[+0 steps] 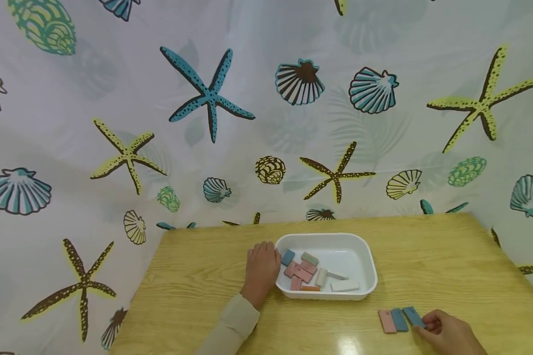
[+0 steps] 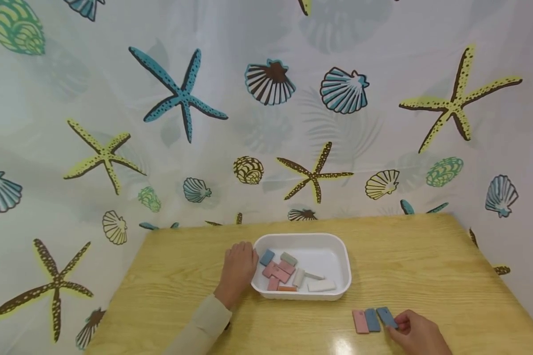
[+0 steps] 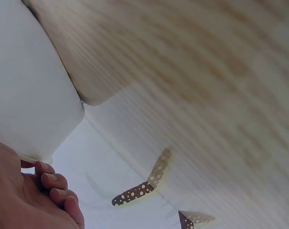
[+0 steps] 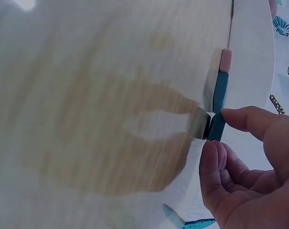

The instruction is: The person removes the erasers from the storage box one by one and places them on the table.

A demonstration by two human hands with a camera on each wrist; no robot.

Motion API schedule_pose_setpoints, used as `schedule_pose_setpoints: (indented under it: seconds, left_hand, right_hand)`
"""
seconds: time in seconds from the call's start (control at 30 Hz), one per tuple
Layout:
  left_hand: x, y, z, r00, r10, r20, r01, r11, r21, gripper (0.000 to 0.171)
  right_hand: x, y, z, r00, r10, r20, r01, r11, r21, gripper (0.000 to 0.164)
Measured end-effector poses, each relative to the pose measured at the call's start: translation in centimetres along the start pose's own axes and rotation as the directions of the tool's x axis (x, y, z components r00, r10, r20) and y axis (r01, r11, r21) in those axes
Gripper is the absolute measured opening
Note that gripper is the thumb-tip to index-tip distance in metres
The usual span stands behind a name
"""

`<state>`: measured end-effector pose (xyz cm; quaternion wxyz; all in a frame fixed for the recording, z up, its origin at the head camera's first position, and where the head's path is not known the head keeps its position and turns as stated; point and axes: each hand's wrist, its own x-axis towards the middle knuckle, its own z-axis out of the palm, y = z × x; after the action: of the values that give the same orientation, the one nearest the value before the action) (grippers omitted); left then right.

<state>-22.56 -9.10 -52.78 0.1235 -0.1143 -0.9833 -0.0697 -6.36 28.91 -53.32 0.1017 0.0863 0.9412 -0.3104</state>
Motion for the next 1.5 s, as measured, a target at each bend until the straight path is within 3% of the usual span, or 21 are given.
schedule_pose_setpoints:
  seconds: [0.87, 1.0, 1.17, 1.37, 1.5]
  left_hand:
    - [-0.6, -0.5, 0.0, 1.0, 0.006, 0.005, -0.006, 1.0, -0.003, 0.025]
    - [-0.7, -0.6, 0.1, 1.0, 0.013, 0.015, -0.013, 1.0, -0.004, 0.027]
    - [-0.6, -0.7, 0.1, 1.0, 0.014, 0.017, -0.014, 1.0, -0.007, 0.027]
    - [-0.6, -0.7, 0.2, 1.0, 0.004, 0.02, -0.004, 1.0, -0.015, 0.026]
    - [-0.6, -0.7, 0.1, 1.0, 0.001, 0.022, -0.001, 1.0, -0.019, 0.025]
  right_hand:
    - [-0.8, -0.1, 1.9, 0.999, 0.036, 0.023, -0.036, 0.999, -0.001, 0.057]
    - [-1.3, -0.7, 1.6, 0.999, 0.038, 0.037, -0.037, 0.999, -0.019, 0.052]
    - [-1.2, -2.4, -0.2, 0.999, 0.034, 0.025, -0.034, 0.999, 0.0, 0.049]
    - [-0.9, -5.6, -1.8, 0.992, -0.107, -0.064, 0.109, 0.994, 0.022, 0.027]
    - [-0.3, -7.7, -1.6, 0.978, -0.195, -0.073, 0.199, 0.979, 0.041, 0.016]
